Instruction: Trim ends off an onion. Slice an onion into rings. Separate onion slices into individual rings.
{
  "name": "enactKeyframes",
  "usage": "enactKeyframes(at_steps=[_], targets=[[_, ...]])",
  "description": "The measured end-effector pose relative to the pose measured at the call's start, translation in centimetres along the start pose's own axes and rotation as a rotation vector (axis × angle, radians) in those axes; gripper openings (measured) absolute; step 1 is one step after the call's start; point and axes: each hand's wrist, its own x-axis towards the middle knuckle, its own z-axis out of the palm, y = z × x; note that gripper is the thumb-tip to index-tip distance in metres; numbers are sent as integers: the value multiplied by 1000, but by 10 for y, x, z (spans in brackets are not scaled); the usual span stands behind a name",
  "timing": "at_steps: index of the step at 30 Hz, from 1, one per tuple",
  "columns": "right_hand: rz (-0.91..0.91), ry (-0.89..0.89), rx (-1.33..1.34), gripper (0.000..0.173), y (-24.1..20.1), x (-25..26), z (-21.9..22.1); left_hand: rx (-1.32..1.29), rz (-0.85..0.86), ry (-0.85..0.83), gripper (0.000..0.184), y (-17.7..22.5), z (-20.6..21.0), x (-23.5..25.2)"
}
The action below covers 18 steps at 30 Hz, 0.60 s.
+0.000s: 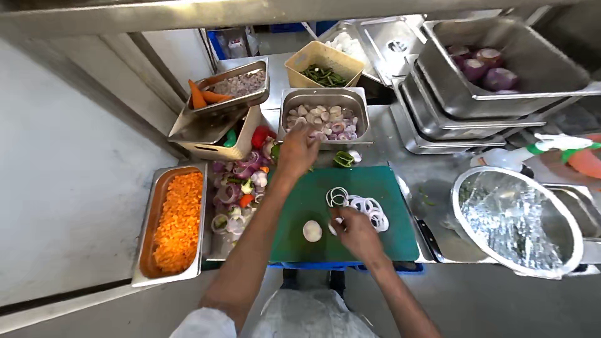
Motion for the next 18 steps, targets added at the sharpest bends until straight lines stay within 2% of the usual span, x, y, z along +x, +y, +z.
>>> enactKeyframes(at_steps=[2, 4, 6, 8, 10, 14, 18], targets=[[36, -204, -132, 57, -17, 1, 27, 57, -160, -154, 35, -20, 13, -62], [75, -310, -221, 67, -24, 3, 47, 88, -322, -293, 37, -46, 32, -125], [91, -296, -214, 58, -22, 3, 56, 44, -434, -364, 39, -76, 48, -173], [87, -229, -88, 40, -10, 3, 58, -56, -459, -346, 38, -92, 57, -205], [96, -171, 145, 29, 1, 1, 55, -204, -442, -292, 34, -93, 60, -218], [170, -210, 666, 29, 7, -3, 40, -600, -511, -260, 29, -79, 56, -214], [193, -192, 936, 23, 0, -8, 19, -1050, -537, -285, 26, -61, 56, -206]])
